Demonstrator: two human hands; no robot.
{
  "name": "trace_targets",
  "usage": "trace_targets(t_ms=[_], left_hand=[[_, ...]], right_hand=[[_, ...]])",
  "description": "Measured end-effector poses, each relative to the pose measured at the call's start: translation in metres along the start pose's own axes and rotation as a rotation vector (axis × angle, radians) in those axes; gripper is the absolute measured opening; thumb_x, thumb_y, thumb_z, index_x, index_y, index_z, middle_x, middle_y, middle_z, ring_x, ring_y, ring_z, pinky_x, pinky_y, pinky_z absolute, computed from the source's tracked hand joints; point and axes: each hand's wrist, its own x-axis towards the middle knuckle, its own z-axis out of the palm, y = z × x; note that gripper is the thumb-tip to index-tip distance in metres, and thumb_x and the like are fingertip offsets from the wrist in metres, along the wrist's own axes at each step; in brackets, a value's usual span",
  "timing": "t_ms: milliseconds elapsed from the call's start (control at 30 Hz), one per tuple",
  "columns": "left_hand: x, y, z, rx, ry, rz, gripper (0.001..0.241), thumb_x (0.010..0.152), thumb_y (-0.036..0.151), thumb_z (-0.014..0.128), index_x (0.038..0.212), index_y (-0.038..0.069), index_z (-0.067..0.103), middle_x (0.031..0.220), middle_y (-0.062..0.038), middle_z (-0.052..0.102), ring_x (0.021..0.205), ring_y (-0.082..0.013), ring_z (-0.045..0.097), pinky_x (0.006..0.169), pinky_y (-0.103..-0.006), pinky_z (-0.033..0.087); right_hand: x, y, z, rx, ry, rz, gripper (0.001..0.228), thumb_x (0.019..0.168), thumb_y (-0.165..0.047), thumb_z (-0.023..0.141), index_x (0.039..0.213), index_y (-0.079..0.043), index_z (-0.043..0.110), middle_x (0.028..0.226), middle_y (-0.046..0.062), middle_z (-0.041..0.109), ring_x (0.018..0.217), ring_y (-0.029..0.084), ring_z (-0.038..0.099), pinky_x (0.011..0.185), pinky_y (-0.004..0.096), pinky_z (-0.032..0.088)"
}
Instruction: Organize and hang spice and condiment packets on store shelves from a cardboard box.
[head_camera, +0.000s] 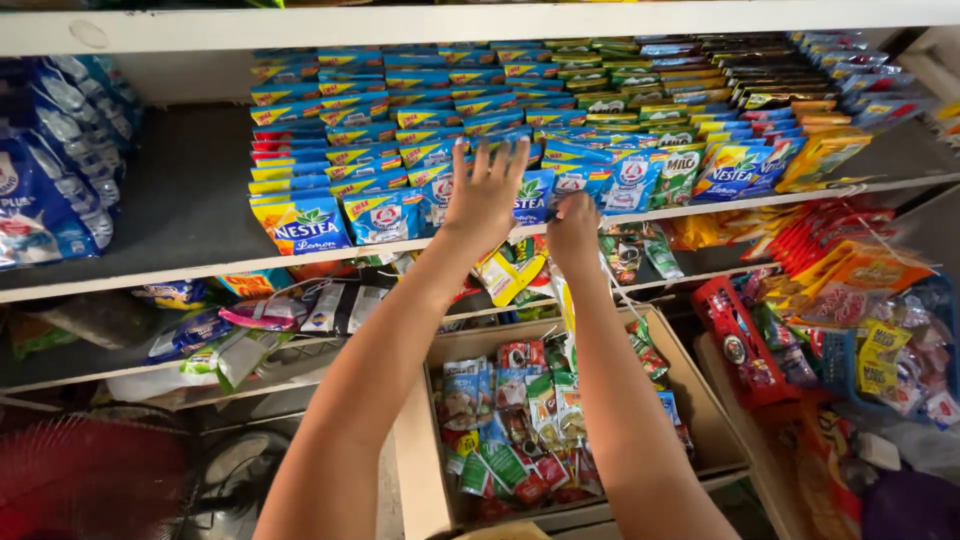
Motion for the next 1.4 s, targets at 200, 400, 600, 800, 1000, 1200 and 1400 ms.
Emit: trace_targets(t_ms=[200, 400, 600, 800, 1000, 1200, 1400], left_hand=[[-0.012, -0.008, -0.004, -0.133, 0.024, -0.022, 0.111, 0.072, 0.035, 0.087, 0.159, 0.01, 0.024, 0.151, -0.017, 0.043, 0.144, -0.0391, 0.037, 0.118, -0.0677, 0.02], [-0.012, -0.012, 0.02, -0.037, 0.055, -0.024, 0.107, 0.075, 0.036, 0.086, 0.16, 0.01, 0.026, 0.152, -0.016, 0.042, 0.143, -0.0394, 0.037, 0.119, -0.067, 0.021], [-0.009, -0.016, 0.021, -0.036, -0.026, -0.064, 0.105, 0.074, 0.038, 0.086, 0.158, 0.013, 0.027, 0.153, -0.012, 0.039, 0.145, -0.0391, 0.033, 0.115, -0.0707, 0.021], [-0.01, -0.023, 0.006, -0.127, -0.034, -0.086, 0.109, 0.071, 0.043, 0.087, 0.157, 0.015, 0.027, 0.156, -0.016, 0.035, 0.145, -0.0413, 0.031, 0.115, -0.0705, 0.02], [-0.002, -0.036, 0.034, 0.009, -0.012, -0.075, 0.109, 0.072, 0.042, 0.088, 0.16, 0.017, 0.029, 0.159, -0.012, 0.038, 0.149, -0.0356, 0.032, 0.122, -0.0677, 0.015], [-0.003, -0.034, 0.016, -0.057, -0.098, -0.144, 0.109, 0.068, 0.044, 0.089, 0.158, 0.022, 0.03, 0.159, -0.015, 0.035, 0.148, -0.0427, 0.028, 0.116, -0.0717, 0.012], [-0.012, -0.026, 0.002, -0.084, -0.08, -0.128, 0.111, 0.072, 0.042, 0.087, 0.16, 0.017, 0.025, 0.159, -0.019, 0.034, 0.147, -0.0448, 0.029, 0.116, -0.07, 0.013]], right_hand=[[-0.014, -0.037, -0.028, 0.013, -0.193, 0.059, 0.027, 0.081, -0.002, 0.074, 0.102, -0.001, 0.059, 0.098, 0.021, 0.064, 0.089, 0.041, 0.064, 0.078, 0.051, 0.05], [-0.008, -0.069, -0.025, 0.148, -0.131, 0.058, 0.018, 0.086, -0.003, 0.076, 0.097, -0.001, 0.062, 0.088, 0.019, 0.069, 0.082, 0.04, 0.069, 0.068, 0.048, 0.052], [0.0, -0.079, -0.033, 0.018, -0.17, 0.022, 0.019, 0.083, -0.004, 0.078, 0.092, 0.0, 0.061, 0.086, 0.022, 0.069, 0.083, 0.045, 0.065, 0.066, 0.052, 0.049], [-0.007, -0.058, -0.031, 0.139, -0.219, 0.142, 0.02, 0.086, -0.007, 0.075, 0.099, -0.003, 0.06, 0.088, 0.019, 0.067, 0.08, 0.039, 0.068, 0.07, 0.049, 0.053], [0.016, 0.016, 0.014, -0.019, 0.041, -0.086, 0.022, 0.083, 0.007, 0.059, 0.103, 0.002, 0.05, 0.104, 0.025, 0.055, 0.101, 0.047, 0.054, 0.085, 0.055, 0.046], [0.023, 0.054, 0.015, -0.094, 0.016, -0.123, 0.018, 0.087, 0.001, 0.062, 0.1, 0.002, 0.049, 0.102, 0.027, 0.056, 0.101, 0.048, 0.053, 0.087, 0.058, 0.044], [0.014, 0.028, -0.013, -0.021, -0.165, -0.052, 0.029, 0.078, -0.005, 0.074, 0.1, -0.001, 0.055, 0.101, 0.022, 0.061, 0.102, 0.045, 0.058, 0.086, 0.053, 0.049]])
